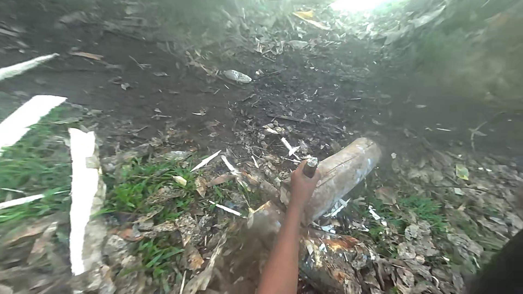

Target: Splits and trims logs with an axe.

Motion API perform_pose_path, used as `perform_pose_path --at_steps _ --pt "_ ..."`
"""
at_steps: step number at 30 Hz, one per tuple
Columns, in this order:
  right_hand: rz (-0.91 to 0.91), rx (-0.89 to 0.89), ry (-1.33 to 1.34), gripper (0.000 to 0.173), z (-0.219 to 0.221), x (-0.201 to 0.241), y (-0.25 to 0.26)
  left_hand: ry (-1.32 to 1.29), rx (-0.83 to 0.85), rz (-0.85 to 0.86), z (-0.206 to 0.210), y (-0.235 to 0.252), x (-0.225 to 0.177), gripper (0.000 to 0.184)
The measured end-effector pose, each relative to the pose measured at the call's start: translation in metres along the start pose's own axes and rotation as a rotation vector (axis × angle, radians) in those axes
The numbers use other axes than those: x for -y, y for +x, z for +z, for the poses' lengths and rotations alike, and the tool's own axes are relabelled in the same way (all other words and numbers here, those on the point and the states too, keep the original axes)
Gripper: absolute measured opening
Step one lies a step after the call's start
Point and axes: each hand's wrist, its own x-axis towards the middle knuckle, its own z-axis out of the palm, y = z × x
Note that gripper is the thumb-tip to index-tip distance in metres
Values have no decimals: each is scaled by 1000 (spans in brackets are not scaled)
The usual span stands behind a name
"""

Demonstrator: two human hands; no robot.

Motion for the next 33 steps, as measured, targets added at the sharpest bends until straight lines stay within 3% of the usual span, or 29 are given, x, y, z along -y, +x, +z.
perform_pose_path --at_steps 2,4,7,11,17,20,22,24,28,33 --pt "325 202 -340 60 70 25 -11 75 22 -54 -4 -4 -10 37" --pt "499 362 -511 68 117 -6 -16 143 91 -163 -9 -15 -25 45" --pt "492 426 -389 62 122 -18 -13 127 64 -130 -13 -10 -24 42" --pt "466 263 -210 50 109 6 -27 5 76 -6 -6 -1 -5 40" --pt "164 -215 -79 57 46 65 -22 -15 79 41 -4 0 3 38" --pt "-32 -307 250 29 27 57 1 -28 76 36 -3 1 4 37" --pt "-8 -304 230 28 34 56 5 -35 79 17 -3 1 3 36" --pt "151 -154 -31 50 59 48 -7 -29 84 6 -3 3 0 36" --pt "512 381 -395 55 115 -14 -14 64 105 -87 -8 -8 -12 39" --pt "566 372 -229 49 127 -17 -25 25 107 -68 -6 -5 -6 30"
